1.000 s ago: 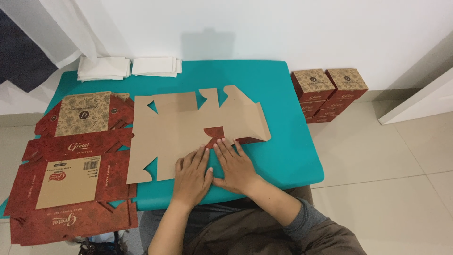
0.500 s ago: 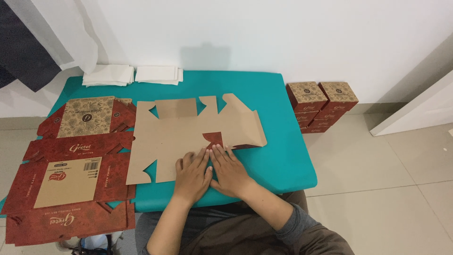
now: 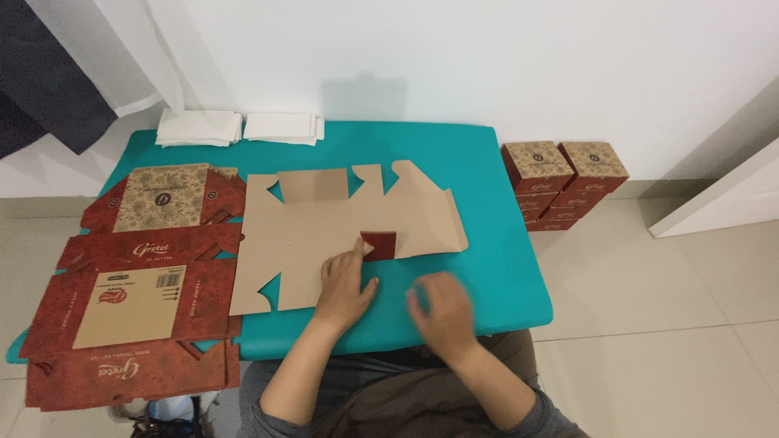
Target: The person assembles a flat cardboard box by folding its sides and flaps into shape. They then place a white paper insert inside the box and close the lid, completing the assembly.
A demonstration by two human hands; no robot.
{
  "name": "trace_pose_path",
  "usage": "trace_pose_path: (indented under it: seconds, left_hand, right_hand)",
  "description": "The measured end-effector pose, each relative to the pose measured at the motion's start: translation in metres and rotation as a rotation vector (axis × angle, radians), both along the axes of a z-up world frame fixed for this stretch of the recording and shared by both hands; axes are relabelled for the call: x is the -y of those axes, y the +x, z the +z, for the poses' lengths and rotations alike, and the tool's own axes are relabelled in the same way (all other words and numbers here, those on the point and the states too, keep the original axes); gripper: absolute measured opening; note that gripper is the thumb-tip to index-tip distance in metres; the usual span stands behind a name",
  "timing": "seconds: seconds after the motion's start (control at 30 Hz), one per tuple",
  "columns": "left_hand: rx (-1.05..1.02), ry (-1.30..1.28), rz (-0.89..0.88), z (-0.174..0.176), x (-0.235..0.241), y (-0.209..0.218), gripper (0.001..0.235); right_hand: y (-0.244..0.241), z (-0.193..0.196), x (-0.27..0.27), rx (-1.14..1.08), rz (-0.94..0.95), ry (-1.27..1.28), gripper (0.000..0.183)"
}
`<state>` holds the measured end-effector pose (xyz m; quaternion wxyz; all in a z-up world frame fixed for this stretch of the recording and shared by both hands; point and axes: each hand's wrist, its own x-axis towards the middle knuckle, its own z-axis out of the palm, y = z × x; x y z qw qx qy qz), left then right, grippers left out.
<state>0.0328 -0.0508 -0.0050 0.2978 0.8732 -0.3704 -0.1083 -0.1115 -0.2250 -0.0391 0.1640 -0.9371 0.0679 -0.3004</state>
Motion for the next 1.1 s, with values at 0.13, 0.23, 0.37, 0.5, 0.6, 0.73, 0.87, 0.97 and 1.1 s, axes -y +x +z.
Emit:
trace_pose_path:
  seconds: [0.13, 0.23, 0.37, 0.5, 0.6, 0.73, 0.87, 0.97, 1.1]
  left_hand:
    - [-0.061, -0.097, 0.086, 0.002, 0.006, 0.002, 0.074]
    - [0.026, -0.003, 0.036, -0.010, 0.011, 0.002, 0.032]
    - [0.136, -0.051, -0.103, -0.010, 0.030, -0.027, 0.034]
    - [0.245, -0.034, -0.334, -0.002, 0.053, -0.067, 0.040]
    - [0.229, 0.001, -0.411, 0.021, 0.053, -0.084, 0.057]
    - [0.171, 0.012, -0.425, 0.019, 0.044, -0.084, 0.063]
    - [0.289, -0.081, -0.422, -0.002, 0.027, -0.080, 0.057]
    - [0.253, -0.119, -0.363, 0.006, 0.012, -0.077, 0.055]
    - [0.238, -0.382, -0.006, 0.014, 0.000, -0.073, 0.023]
  right_hand:
    - [-0.003, 0.065, 0.031, -0.163, -0.183, 0.158, 0.060]
    - [0.003, 0.044, 0.067, -0.422, -0.153, 0.183, 0.032]
    - [-0.013, 0.034, 0.091, -0.161, -0.275, 0.360, 0.017]
    - [-0.045, 0.043, 0.097, 0.125, -0.219, 0.534, 0.020]
    - [-0.054, 0.046, 0.091, 0.174, -0.104, 0.455, 0.023]
    - [-0.049, 0.052, 0.067, 0.162, 0.010, 0.392, 0.030]
    - [-0.038, 0.051, 0.040, 0.126, 0.256, 0.116, 0.033]
    - [-0.033, 0.034, 0.033, 0.047, 0.379, -0.046, 0.050]
    - [-0.035, 0.021, 0.028, -0.105, 0.425, -0.290, 0.046]
